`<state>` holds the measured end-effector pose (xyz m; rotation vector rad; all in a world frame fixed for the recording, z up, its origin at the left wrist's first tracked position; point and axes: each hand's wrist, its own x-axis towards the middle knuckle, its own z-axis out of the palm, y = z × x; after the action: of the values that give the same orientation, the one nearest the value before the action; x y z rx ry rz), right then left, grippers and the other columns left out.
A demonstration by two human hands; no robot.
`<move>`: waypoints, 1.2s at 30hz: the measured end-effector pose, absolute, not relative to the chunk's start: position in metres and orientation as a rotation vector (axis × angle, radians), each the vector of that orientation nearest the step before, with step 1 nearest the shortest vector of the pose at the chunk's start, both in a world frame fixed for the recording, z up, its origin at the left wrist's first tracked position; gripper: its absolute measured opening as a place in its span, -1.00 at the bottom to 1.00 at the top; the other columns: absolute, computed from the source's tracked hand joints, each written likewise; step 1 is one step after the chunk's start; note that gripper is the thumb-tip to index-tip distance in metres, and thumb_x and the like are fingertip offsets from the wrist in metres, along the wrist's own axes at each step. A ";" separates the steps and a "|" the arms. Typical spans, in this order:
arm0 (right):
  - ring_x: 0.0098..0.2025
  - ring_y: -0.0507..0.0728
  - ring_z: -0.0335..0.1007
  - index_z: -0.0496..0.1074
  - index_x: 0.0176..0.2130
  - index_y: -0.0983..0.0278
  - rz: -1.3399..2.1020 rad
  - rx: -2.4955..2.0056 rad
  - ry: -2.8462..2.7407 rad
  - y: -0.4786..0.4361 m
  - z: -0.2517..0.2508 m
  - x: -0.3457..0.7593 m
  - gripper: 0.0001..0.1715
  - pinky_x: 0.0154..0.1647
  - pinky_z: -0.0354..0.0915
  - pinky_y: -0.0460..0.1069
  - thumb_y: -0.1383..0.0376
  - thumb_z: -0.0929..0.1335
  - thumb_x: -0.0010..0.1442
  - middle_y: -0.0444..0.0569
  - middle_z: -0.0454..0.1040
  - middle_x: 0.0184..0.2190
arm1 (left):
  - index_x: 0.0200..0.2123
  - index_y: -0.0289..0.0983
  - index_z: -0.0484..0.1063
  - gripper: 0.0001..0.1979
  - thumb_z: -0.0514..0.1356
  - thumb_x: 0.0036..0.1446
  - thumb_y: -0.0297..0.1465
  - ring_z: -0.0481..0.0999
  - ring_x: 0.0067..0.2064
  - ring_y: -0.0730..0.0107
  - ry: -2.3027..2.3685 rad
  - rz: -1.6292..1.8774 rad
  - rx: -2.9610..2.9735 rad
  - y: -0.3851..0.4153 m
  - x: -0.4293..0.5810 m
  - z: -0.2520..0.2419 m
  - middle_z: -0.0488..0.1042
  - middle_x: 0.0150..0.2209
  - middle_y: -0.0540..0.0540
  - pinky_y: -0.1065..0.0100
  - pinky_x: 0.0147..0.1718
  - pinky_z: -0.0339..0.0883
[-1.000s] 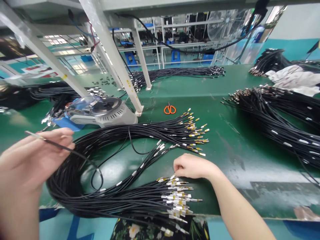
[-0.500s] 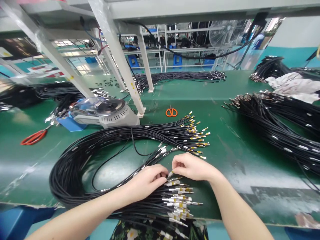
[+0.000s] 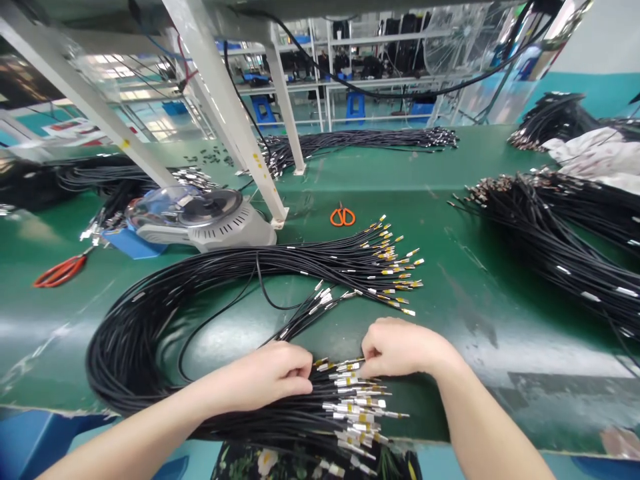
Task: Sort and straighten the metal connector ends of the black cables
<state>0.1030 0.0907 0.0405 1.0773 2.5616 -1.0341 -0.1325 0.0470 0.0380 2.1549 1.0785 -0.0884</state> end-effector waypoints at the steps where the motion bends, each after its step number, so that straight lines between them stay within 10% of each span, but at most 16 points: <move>1: -0.52 0.00 0.20 0.43 -0.56 0.28 -1.007 1.114 2.626 0.092 0.040 0.101 -0.83 -0.53 0.03 -0.14 0.30 0.32 0.02 -0.15 0.37 -0.60 | -0.53 -0.25 0.31 -0.78 0.08 0.10 -0.28 0.32 -0.44 0.48 1.067 -0.082 2.160 0.047 -0.133 0.036 0.37 -0.52 0.07 0.47 -0.45 0.07; 14: -0.40 0.04 0.22 0.29 -0.47 0.28 -0.723 0.978 2.968 0.076 0.015 0.053 -0.85 -0.39 0.08 -0.09 0.43 0.22 0.12 -0.11 0.32 -0.47 | -0.36 -0.25 0.35 -0.90 0.06 0.03 -0.48 0.35 -0.37 0.43 1.313 0.105 2.119 0.045 -0.134 0.029 0.39 -0.38 0.00 0.45 -0.38 0.18; 29: -0.43 0.07 0.21 0.18 -0.43 0.24 -1.411 1.184 2.872 0.074 0.026 0.053 -0.78 -0.39 0.17 -0.05 0.23 0.14 0.23 -0.08 0.33 -0.48 | -0.14 -0.23 0.33 -0.77 0.06 0.12 -0.35 0.38 -0.24 0.40 1.572 0.102 2.045 0.017 -0.241 0.084 0.43 -0.27 -0.03 0.42 -0.26 0.21; 36: -0.44 0.07 0.24 0.21 -0.44 0.25 -1.390 1.259 2.837 0.085 0.016 0.050 -0.76 -0.41 0.19 -0.05 0.18 0.16 0.20 -0.09 0.34 -0.50 | 0.15 -0.27 -0.02 -0.02 0.35 -0.33 -0.15 0.28 -0.09 0.10 1.414 -0.321 2.392 -0.009 -0.239 0.057 0.26 -0.04 -0.20 0.18 -0.14 0.19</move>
<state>0.0502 0.0850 0.0164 1.2589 2.8366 -1.3898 -0.2390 -0.0092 0.0567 2.3925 1.4137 -0.3209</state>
